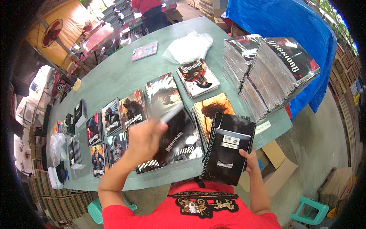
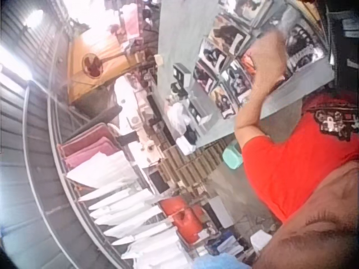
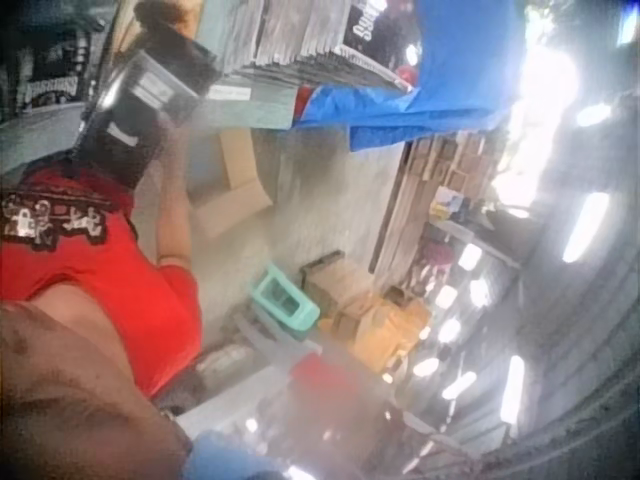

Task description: The person gathers several spiral-bound notebooks from the table, stacks them together, and then wraps the stack in a sheet of clear plastic film, securing the wrap with adhesive tape from a dispenser.

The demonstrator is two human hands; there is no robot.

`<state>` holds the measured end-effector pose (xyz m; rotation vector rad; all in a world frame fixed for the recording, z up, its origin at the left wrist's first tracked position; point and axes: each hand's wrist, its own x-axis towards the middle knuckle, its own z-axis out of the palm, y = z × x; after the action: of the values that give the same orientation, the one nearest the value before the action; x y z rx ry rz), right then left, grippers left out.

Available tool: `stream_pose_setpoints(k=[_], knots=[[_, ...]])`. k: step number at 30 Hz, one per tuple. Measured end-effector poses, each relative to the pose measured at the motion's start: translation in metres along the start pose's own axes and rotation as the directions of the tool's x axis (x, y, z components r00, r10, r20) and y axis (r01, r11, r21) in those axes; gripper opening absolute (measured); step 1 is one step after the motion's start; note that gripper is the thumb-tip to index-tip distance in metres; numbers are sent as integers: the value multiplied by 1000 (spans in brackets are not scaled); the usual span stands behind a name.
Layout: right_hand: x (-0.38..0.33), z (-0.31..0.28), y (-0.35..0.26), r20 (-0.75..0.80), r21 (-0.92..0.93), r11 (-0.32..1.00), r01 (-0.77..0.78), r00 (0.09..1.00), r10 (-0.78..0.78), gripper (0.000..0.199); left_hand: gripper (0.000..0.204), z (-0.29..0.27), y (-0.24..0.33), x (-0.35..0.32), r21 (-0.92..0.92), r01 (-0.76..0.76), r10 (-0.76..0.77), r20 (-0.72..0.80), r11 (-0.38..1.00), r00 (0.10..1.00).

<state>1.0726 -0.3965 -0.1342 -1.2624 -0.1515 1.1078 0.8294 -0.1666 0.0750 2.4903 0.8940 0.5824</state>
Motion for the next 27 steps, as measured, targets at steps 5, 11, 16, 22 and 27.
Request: stream_pose_setpoints(k=[5, 11, 16, 22, 27], knots=[[-3, 11, -14, 124, 486, 847, -218, 976, 180, 65, 34, 83, 31, 75, 19, -104, 91, 344, 994, 935], [-2, 2, 7, 44, 30, 996, -79, 996, 78, 76, 28, 200, -78, 233, 473, -367, 190, 380, 801, 905], [-13, 11, 17, -200, 251, 963, -95, 969, 148, 72, 22, 172, -135, 289, 601, -163, -130, 413, 782, 901], [-16, 14, 11, -181, 261, 964, -46, 979, 95, 58, 65, 137, -150, 134, 580, -362, -76, 594, 730, 801], [-7, 9, 3, -111, 283, 946, -155, 975, 193, 59, 45, 123, -186, 107, 218, -168, 56, 445, 961, 894]])
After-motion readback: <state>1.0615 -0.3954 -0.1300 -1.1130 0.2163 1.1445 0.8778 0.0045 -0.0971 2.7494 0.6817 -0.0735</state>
